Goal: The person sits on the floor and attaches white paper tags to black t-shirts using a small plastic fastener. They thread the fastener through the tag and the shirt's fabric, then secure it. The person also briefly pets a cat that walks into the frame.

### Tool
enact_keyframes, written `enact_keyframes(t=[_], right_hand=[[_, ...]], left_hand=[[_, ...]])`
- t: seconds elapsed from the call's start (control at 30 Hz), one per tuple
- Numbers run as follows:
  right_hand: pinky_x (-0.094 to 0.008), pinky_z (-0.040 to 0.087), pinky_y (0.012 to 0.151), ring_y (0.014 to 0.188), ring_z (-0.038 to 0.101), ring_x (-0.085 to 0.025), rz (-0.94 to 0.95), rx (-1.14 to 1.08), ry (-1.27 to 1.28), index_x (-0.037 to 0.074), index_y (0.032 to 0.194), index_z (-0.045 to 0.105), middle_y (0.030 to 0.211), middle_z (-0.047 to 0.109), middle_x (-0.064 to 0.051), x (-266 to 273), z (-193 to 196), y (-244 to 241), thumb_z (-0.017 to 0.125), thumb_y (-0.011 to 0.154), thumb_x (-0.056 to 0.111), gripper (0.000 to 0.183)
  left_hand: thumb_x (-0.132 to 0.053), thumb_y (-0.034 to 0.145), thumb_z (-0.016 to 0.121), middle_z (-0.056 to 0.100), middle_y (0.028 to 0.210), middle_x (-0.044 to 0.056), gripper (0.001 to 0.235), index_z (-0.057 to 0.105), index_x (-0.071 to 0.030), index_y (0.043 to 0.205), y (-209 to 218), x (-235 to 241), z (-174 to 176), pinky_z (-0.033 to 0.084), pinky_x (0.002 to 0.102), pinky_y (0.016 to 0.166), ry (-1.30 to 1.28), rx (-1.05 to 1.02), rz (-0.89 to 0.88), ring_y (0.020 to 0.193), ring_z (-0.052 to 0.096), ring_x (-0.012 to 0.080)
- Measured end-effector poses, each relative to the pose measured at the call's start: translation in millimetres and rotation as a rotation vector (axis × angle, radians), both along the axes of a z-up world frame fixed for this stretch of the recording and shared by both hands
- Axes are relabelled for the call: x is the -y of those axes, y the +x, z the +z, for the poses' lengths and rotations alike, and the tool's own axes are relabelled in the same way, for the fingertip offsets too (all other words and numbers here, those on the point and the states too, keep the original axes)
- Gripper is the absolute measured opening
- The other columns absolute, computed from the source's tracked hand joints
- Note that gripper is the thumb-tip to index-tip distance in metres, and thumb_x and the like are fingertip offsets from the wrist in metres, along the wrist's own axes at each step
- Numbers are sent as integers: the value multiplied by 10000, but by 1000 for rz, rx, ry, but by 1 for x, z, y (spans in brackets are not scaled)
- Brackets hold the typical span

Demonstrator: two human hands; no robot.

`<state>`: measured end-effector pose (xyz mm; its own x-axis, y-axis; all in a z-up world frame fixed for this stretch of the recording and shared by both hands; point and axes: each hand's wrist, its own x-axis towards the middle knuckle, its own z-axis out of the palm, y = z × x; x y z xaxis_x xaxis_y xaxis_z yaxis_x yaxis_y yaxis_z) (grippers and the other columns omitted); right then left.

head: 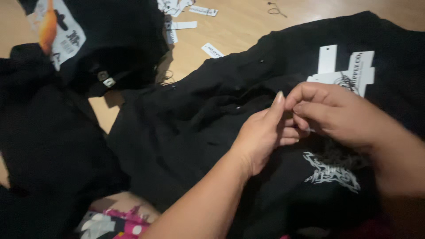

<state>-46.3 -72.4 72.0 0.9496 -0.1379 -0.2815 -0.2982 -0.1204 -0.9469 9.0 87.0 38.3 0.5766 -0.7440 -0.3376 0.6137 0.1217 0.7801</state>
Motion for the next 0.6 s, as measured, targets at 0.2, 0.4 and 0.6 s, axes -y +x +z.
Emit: enact_keyframes(t=[0.2, 0.4, 0.6], right_hand=[[-316, 384, 601, 606, 491, -179, 26, -147, -375, 78, 1078, 822, 653, 569, -80, -24, -4, 23, 554, 1015, 121, 278], [-259, 544, 928, 951, 760, -164, -42, -245, -310, 71, 1167, 846, 1014, 870, -115, -42, 22, 27, 780, 841, 1, 340], [-255, 551, 873, 891, 751, -136, -115, -230, -434, 107, 1059, 875, 933, 861, -79, -30, 19, 26, 831, 830, 117, 234]], left_hand=[[-161, 885, 748, 720, 887, 150, 298, 672, 32, 1100, 16, -31, -22, 572, 251, 613, 155, -39, 53, 661, 688, 173], [-276, 917, 742, 725, 876, 144, 283, 695, 0, 962, 32, -40, -32, 557, 252, 589, 147, -50, 27, 703, 720, 214], [-249, 935, 642, 749, 1013, 178, 289, 706, 3, 1060, 33, -17, -16, 546, 315, 739, 185, 50, -69, 849, 728, 247]])
